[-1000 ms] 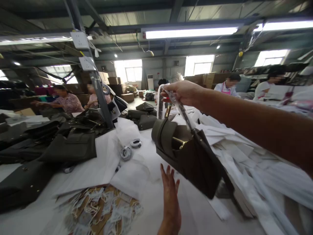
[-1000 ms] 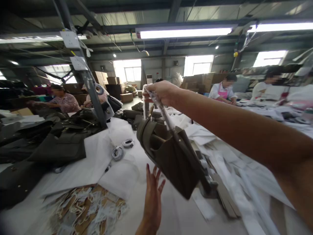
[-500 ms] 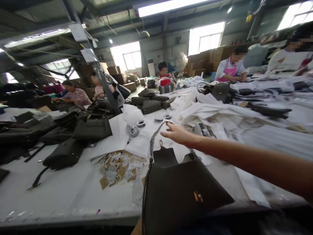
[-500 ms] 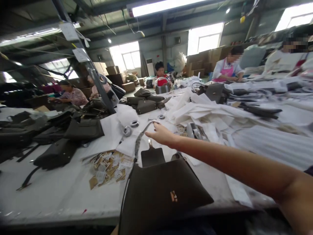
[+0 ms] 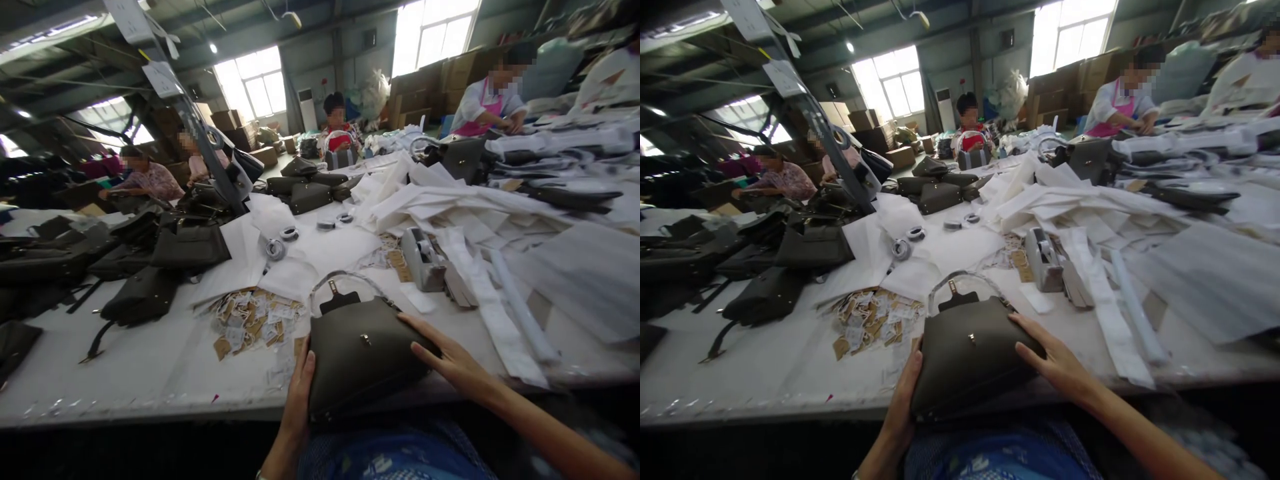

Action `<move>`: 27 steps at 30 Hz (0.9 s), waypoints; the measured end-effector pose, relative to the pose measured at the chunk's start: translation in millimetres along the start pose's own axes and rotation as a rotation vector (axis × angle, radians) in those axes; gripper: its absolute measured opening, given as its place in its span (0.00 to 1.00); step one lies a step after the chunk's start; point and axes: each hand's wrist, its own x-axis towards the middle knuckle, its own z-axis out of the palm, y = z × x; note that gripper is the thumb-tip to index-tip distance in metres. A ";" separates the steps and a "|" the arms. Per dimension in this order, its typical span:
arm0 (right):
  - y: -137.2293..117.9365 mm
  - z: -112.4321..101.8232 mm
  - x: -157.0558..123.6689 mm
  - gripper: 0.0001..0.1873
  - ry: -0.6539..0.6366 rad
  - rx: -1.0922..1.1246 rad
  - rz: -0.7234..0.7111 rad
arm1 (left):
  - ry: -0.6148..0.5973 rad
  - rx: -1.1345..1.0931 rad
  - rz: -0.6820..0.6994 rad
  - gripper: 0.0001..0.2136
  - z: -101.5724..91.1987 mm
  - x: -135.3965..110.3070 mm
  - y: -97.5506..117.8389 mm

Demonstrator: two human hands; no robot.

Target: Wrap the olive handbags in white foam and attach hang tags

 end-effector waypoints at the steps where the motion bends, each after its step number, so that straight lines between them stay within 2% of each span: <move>1: 2.9 2.3 -7.2 0.33 0.042 -0.023 0.015 | -0.002 -0.001 -0.009 0.26 6.1 6.8 3.0; 3: 3.2 1.0 -15.2 0.33 0.097 -0.109 0.016 | 0.030 0.079 0.014 0.26 15.1 22.5 12.8; 5: -1.9 -5.5 -16.6 0.34 0.102 -0.234 -0.064 | 0.040 0.297 0.187 0.25 20.7 33.1 26.7; 6: -5.3 -9.2 -15.4 0.37 0.078 -0.299 -0.133 | 0.004 0.432 0.306 0.25 23.2 34.8 34.2; 9: -13.6 -15.5 -5.4 0.46 -0.051 -0.435 -0.357 | -0.266 0.833 0.629 0.33 33.0 28.1 51.2; 11: -13.2 -13.0 3.7 0.49 -0.129 -0.467 -0.444 | -0.408 1.046 0.727 0.41 41.5 21.2 52.4; 13: -5.9 -4.9 10.8 0.48 -0.160 -0.484 -0.483 | -0.442 1.183 0.755 0.42 48.2 17.4 43.7; 15: 6.8 7.1 12.2 0.45 -0.173 -0.497 -0.502 | -0.436 1.239 0.764 0.34 50.2 16.2 28.1; 17: 21.4 20.2 6.7 0.43 -0.183 -0.493 -0.516 | -0.438 1.236 0.790 0.29 47.5 14.7 10.8; 20: 36.4 33.3 -9.2 0.43 -0.221 -0.459 -0.489 | -0.473 1.195 0.800 0.28 40.8 8.8 -8.1; 24: 30.5 26.8 -13.7 0.38 -0.292 -0.358 -0.381 | -0.520 1.149 0.759 0.36 41.8 1.1 -17.0; 27: 13.5 9.7 19.2 0.19 -0.328 -0.221 -0.298 | -0.494 1.138 0.756 0.37 49.1 1.6 -22.4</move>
